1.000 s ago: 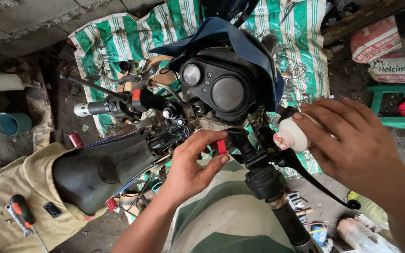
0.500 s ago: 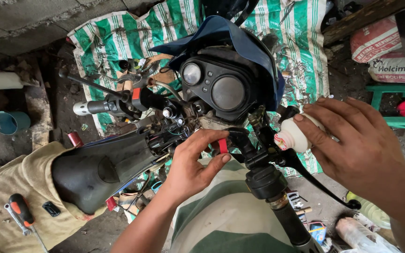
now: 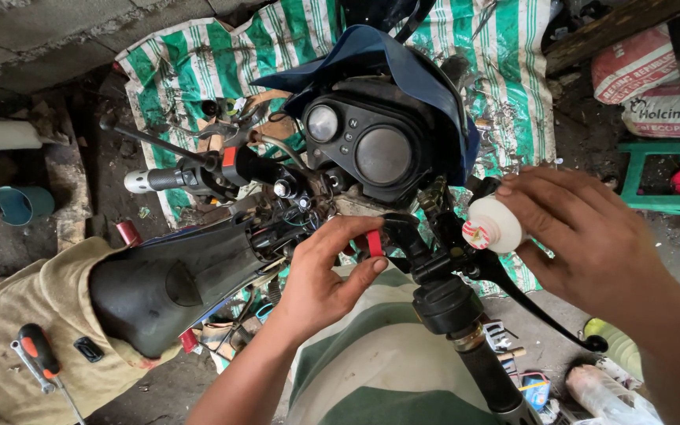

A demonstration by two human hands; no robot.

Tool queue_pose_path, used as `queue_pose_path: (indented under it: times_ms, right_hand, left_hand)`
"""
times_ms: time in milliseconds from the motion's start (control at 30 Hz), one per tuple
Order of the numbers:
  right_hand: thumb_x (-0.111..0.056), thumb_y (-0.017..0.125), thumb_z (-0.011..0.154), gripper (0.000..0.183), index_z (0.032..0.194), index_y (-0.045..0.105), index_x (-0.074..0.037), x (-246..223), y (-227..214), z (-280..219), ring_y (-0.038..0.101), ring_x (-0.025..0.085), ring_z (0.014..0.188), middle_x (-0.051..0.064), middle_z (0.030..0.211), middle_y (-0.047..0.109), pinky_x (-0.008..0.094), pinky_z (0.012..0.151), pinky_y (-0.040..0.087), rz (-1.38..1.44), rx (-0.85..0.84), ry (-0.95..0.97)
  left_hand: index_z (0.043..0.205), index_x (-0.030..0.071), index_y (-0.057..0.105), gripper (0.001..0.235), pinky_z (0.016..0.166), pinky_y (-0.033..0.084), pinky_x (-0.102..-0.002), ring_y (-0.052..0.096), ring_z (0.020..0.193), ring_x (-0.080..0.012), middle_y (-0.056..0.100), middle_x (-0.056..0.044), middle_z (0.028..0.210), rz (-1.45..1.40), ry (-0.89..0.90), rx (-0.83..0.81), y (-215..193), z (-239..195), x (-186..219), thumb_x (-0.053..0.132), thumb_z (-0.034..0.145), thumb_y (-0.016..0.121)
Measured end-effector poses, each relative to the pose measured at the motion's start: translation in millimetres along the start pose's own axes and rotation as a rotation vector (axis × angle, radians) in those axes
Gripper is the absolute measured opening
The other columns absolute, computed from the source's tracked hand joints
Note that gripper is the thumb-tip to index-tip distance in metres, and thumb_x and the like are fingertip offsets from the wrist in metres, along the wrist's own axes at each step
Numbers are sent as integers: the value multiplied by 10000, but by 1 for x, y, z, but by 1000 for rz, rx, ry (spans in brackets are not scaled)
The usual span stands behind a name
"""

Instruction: The person pours a liquid from a white plastic bottle into the fuel tank of a blue motorcycle. They then place the bottle on the motorcycle's bodywork and briefly handle the handlebars before picking the bottle back up and placing it on the seat.

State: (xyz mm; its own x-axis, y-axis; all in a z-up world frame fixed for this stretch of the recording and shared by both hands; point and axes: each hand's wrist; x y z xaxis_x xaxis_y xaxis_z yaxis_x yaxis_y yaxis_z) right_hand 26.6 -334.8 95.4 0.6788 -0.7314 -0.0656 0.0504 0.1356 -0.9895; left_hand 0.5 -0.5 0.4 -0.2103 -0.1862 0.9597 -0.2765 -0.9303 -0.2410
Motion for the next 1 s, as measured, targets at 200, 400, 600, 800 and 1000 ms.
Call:
queue_pose_path:
  times_ms: [200, 400, 600, 800, 1000]
  right_hand:
    - [-80, 823, 969, 537, 1477, 673, 11, 3, 9, -1, 714, 414, 1375, 234, 1469, 733, 551, 1212, 588, 137, 36, 18]
    - [-117, 898, 915, 629, 1495, 673, -22, 11, 21, -7, 701, 397, 1383, 192, 1463, 741, 557, 1210, 608, 187, 37, 37]
    - [-110, 914, 891, 682, 1510, 635, -41, 19, 34, -12, 693, 410, 1386, 184, 1450, 750, 548, 1182, 603, 312, 89, 84]
    - [-151, 910, 826, 807, 1580, 630, -220, 6, 17, -17, 727, 259, 1395, 47, 1503, 754, 420, 1133, 577, 421, 99, 497]
    - [-201, 982, 820, 766, 1484, 676, 26, -13, -7, -6, 742, 379, 1364, 242, 1463, 741, 489, 1169, 632, 482, 364, 380]
  left_hand:
    - [1390, 107, 695, 403, 888, 583, -341, 765, 1083, -227, 788, -61, 1255, 25, -51, 0, 1, 0, 0, 271, 1033, 785]
    - [1368, 86, 725, 386, 1079, 618, -388, 773, 1225, -287, 766, -118, 1298, 20, 12, 37, -2, 12, 10, 191, 1014, 836]
    - [1451, 99, 665, 483, 947, 617, -344, 759, 1056, -201, 761, -92, 1299, 77, 2, -1, -13, 32, 29, 181, 1012, 851]
    - [1344, 84, 700, 299, 842, 621, -310, 746, 997, -183, 688, -105, 1319, 8, 26, 36, -16, 44, 45, 85, 1049, 746]
    - [1313, 105, 663, 282, 778, 482, -296, 572, 833, -119, 648, -28, 947, -210, -86, 88, -13, 45, 38, 153, 1133, 451]
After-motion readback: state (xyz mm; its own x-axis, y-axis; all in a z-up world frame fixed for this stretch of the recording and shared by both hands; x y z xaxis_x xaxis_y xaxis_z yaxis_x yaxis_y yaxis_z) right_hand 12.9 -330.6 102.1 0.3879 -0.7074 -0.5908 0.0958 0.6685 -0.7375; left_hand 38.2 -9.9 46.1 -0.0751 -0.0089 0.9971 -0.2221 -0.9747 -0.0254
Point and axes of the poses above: each hand's wrist, its own z-axis towards the middle knuckle, its own y-axis out of the palm, x = y × z
